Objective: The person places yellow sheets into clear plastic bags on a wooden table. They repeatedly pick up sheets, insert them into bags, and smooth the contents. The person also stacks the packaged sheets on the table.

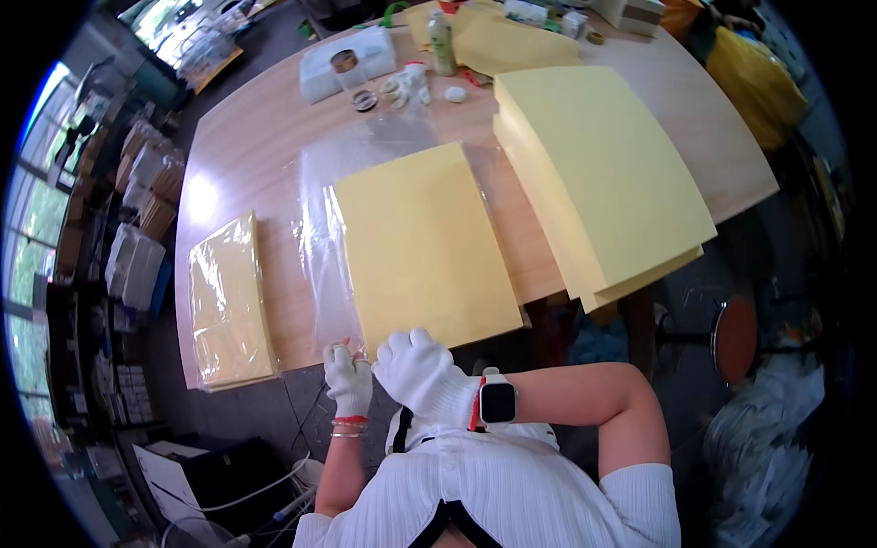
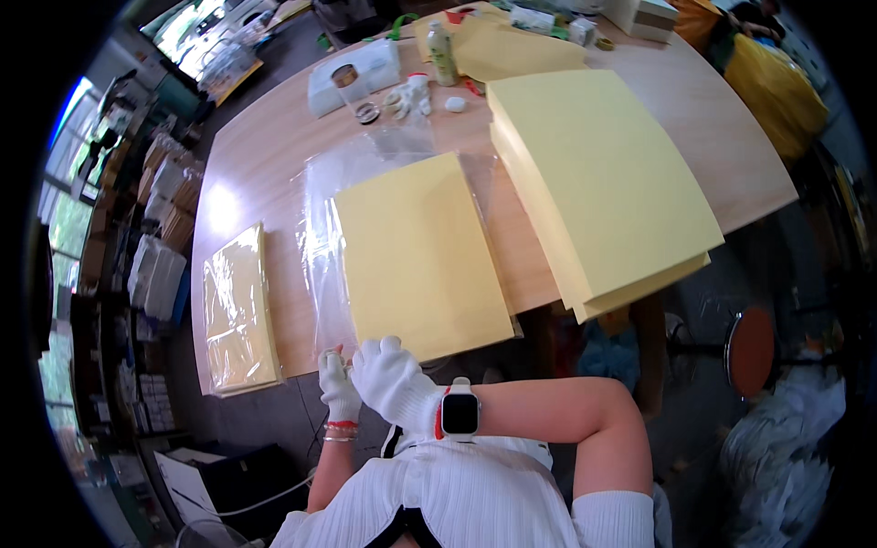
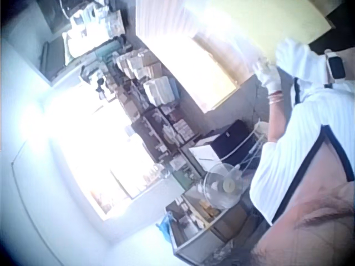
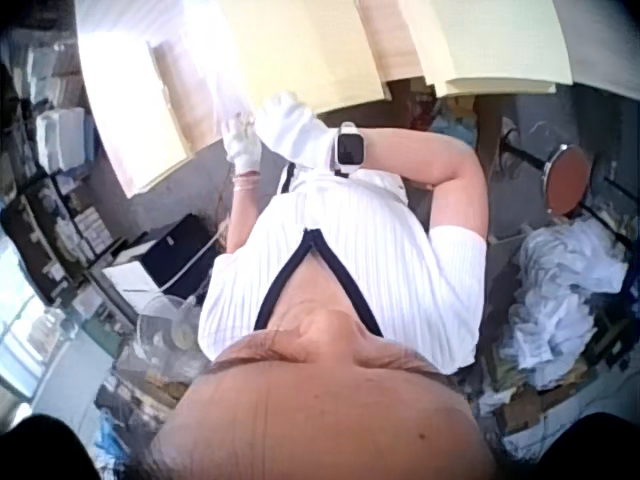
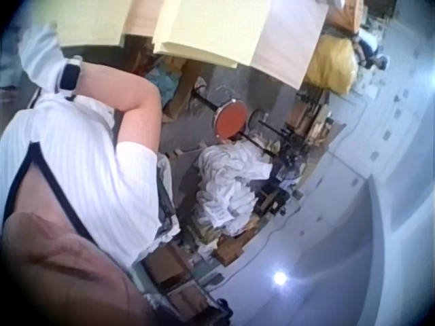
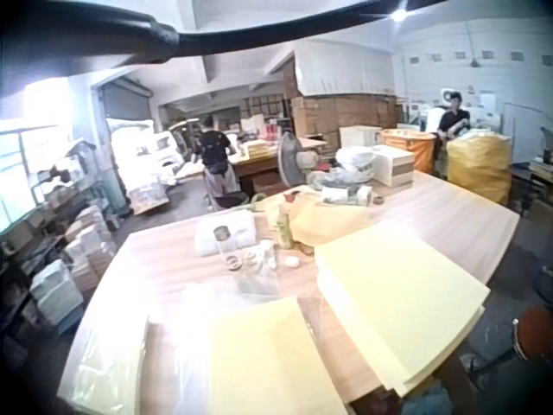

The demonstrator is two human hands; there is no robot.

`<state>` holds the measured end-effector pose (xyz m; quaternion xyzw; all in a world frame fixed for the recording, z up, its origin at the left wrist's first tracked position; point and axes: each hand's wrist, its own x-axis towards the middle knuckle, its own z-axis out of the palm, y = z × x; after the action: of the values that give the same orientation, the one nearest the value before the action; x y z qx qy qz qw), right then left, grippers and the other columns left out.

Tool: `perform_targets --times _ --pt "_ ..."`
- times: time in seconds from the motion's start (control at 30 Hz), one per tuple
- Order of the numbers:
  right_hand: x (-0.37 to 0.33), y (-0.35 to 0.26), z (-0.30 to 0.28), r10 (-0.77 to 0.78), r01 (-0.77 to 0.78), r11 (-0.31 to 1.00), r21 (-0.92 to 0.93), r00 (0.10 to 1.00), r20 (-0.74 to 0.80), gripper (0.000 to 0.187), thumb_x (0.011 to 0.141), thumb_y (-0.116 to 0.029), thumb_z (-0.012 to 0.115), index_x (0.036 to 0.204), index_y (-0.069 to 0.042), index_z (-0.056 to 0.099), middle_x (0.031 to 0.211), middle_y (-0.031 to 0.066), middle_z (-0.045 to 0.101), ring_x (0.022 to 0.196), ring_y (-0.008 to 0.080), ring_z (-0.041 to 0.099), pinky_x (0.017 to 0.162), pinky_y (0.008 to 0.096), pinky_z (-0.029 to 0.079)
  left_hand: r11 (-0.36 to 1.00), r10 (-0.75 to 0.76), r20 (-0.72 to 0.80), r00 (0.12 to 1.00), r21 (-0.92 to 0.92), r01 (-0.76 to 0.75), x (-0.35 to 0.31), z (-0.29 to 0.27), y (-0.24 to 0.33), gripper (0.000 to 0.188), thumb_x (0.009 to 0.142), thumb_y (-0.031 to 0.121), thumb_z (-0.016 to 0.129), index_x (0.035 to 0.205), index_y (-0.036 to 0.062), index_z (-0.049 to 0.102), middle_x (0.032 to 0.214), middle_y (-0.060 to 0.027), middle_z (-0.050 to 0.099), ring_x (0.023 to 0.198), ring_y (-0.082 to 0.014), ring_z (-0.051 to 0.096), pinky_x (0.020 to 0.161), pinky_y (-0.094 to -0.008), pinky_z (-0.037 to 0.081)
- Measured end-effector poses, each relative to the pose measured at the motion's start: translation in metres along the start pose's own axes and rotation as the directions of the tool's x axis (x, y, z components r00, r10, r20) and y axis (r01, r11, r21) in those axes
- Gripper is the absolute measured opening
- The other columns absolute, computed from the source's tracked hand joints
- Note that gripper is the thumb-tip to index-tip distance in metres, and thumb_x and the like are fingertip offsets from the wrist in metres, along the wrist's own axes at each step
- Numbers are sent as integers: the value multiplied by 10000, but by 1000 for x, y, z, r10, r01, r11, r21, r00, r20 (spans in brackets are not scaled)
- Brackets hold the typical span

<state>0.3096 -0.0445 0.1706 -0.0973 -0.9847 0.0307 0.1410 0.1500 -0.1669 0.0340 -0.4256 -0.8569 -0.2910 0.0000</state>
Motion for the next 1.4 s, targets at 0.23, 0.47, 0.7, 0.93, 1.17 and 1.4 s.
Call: perform_targets --times 0.23,0.47,0.7,0.93,1.17,1.4 --pt "-19 -29 54 159 -149 938 313 987 -6 122 777 -237 575 780 -116 594 805 39 566 858 254 541 672 384 446 755 173 -40 984 -636 -159 17 -91 120 395 730 206 687 1027 -27 569 1112 -202 522 1081 -352 503 917 -420 407" --pt "-14 -6 39 30 -59 986 158 983 180 120 770 -224 572 776 -106 594 787 60 569 826 266 552 652 395 451 729 685 295 667 -299 -616 21 -92 194 597 543 441 748 1008 89 622 1156 -24 553 1153 -314 458 967 -600 239" --pt "-21 -1 35 32 -59 991 124 978 208 118 763 -211 570 771 -96 594 769 80 572 794 278 562 632 406 457 739 671 252 697 -298 -604 12 -82 196 599 484 339 769 1011 94 622 1151 -43 556 1149 -311 463 952 -598 255" --pt "-27 -5 32 18 -44 993 110 975 220 116 756 -198 567 767 -86 595 752 101 575 762 290 573 612 417 462 756 650 236 722 -294 -584 5 -78 194 609 482 338 768 1029 113 625 1144 -44 561 1136 -304 476 930 -557 298" --pt "-34 -7 28 20 -42 995 85 969 246 115 750 -186 565 762 -76 595 734 122 577 730 303 584 593 428 467 758 650 251 718 -287 -586 -2 -77 191 602 506 365 765 1035 115 625 1145 -43 564 1133 -294 482 929 -534 309" --pt "-31 31 38 -33 -99 957 271 896 443 113 743 -173 562 757 -65 596 716 142 580 698 315 594 573 438 473 775 549 140 824 -455 -439 3 -54 148 523 612 269 730 1054 25 592 1149 -171 545 1091 -373 496 929 -498 372"
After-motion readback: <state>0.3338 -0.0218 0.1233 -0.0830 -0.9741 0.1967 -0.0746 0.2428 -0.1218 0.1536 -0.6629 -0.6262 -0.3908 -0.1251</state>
